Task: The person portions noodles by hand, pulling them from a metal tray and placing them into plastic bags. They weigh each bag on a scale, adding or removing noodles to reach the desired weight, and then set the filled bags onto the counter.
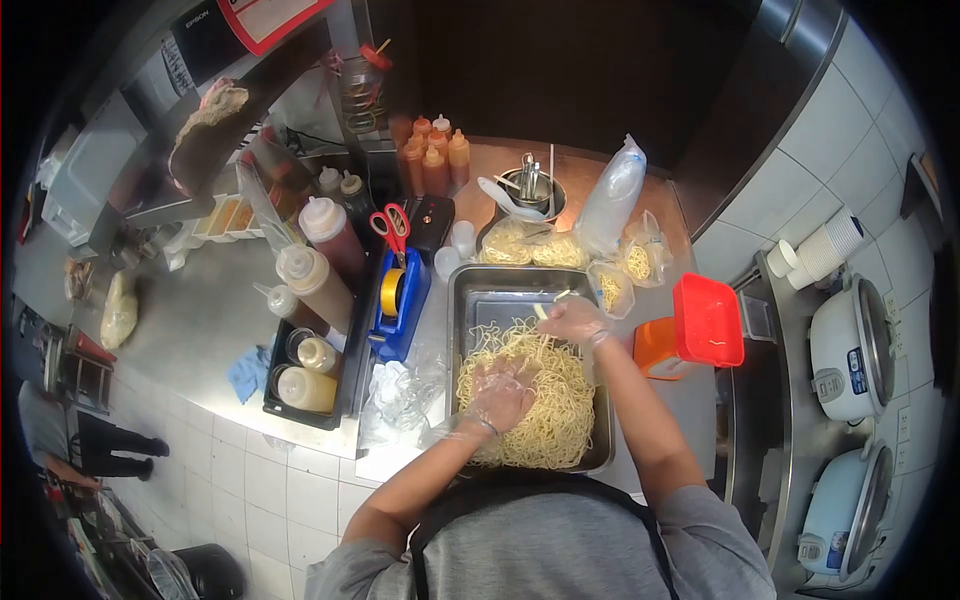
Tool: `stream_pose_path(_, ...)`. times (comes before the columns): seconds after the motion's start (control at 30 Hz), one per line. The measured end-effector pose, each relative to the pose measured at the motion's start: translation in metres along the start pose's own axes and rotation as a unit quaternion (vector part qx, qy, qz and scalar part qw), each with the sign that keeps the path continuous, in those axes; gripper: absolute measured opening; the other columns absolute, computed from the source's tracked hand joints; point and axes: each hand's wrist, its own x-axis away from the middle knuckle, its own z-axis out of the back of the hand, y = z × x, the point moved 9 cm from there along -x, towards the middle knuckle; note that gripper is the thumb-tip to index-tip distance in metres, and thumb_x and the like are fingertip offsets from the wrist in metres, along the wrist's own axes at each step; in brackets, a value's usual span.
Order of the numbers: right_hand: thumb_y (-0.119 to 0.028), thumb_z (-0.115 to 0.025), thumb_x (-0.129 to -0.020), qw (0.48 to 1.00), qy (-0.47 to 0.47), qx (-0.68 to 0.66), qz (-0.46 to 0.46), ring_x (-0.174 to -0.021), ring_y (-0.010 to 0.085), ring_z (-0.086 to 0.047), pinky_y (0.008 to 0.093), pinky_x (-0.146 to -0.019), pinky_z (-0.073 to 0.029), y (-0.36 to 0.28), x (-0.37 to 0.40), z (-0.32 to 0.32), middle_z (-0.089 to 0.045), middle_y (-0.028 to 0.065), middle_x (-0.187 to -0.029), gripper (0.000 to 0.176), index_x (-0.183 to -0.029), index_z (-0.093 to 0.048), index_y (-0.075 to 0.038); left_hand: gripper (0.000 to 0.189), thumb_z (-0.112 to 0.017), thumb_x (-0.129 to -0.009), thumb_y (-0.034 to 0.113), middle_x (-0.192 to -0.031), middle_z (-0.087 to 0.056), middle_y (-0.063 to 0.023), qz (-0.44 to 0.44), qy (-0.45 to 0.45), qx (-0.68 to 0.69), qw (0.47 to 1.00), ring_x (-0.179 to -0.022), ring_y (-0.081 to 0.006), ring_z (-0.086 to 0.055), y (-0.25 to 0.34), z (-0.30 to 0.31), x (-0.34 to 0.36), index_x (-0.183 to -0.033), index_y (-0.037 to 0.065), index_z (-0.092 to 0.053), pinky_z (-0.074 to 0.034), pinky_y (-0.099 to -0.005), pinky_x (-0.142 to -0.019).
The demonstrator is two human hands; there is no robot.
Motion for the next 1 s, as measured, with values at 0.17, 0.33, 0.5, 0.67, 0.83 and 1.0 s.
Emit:
stream_pose_path(0.17,-0.033,-0.075,-0.084,0.944,0.007,-0.330,-0.032,-0.055,0.0057,-0.049,0.0225,-0.048,-0.040,-0.010,0.038,0.039,-0.057,-0.0016,-0.066,0.030,-0.080,-0.066,-0.005,0.035,-0.057,-0.079,0.009,-0.124,-0.058,-0.0191,-0.048,0.138,0.142,0.979,-0.116,-0.0372,-0.055,0.004,0.052,-0.014,-0.114,0.013,-0.061,-0.041,-0.0517,-0.097)
stream_pose_path(0.33,-0.034,-0.071,-0.088,0.914,0.068,-0.400,0.011,-0.057,0.0051,-0.047,0.0217,-0.047,-0.036,-0.041,0.071,0.084,-0.055,-0.0030,-0.066,0.030,-0.079,-0.067,-0.005,0.031,-0.055,-0.073,-0.003,-0.106,-0.061,-0.0182,-0.028,0.324,0.262,0.909,-0.098,-0.0399,-0.062,-0.008,0.122,-0.018,-0.102,0.009,-0.060,-0.051,-0.0437,-0.083)
stream_pose_path(0.5,-0.034,-0.067,-0.091,0.940,0.099,-0.300,0.129,-0.058,0.0083,-0.046,0.0273,-0.053,-0.038,-0.074,0.084,0.121,-0.053,-0.0024,-0.064,0.034,-0.075,-0.067,-0.004,0.033,-0.062,-0.079,0.005,-0.116,-0.061,-0.0168,-0.116,0.343,0.313,0.878,-0.106,-0.0356,-0.062,0.020,0.169,-0.040,-0.112,0.004,-0.056,-0.049,-0.0424,-0.091)
stream_pose_path(0.67,-0.036,-0.068,-0.090,0.955,0.179,-0.100,0.215,-0.063,0.0105,-0.047,0.0315,-0.060,-0.041,-0.131,0.111,0.158,-0.051,-0.0002,-0.063,0.037,-0.076,-0.068,-0.002,0.029,-0.062,-0.090,0.016,-0.104,-0.065,-0.0105,-0.164,0.191,0.526,0.813,-0.093,-0.0222,-0.063,0.051,0.164,-0.082,-0.115,0.002,-0.057,-0.049,-0.0386,-0.084)
stream_pose_path(0.83,-0.030,-0.069,-0.089,0.951,0.206,-0.210,0.095,-0.063,0.0067,-0.047,0.0281,-0.058,-0.041,-0.098,0.100,0.178,-0.054,-0.0037,-0.067,0.029,-0.082,-0.070,-0.002,0.026,-0.054,-0.098,0.021,-0.092,-0.064,-0.0036,-0.129,0.037,0.507,0.851,-0.085,-0.0137,-0.055,0.047,0.127,-0.078,-0.114,0.001,-0.061,-0.047,-0.0306,-0.078)
stream_pose_path(1.0,-0.041,-0.069,-0.084,0.948,0.222,-0.219,0.062,-0.058,0.0084,-0.046,0.0318,-0.057,-0.041,-0.079,0.087,0.178,-0.052,0.0013,-0.059,0.041,-0.071,-0.066,-0.003,0.030,-0.055,-0.094,0.018,-0.099,-0.065,-0.0168,-0.114,0.073,0.269,0.954,-0.094,-0.0297,-0.062,-0.005,0.060,-0.059,-0.115,-0.002,-0.058,-0.049,-0.0397,-0.085)
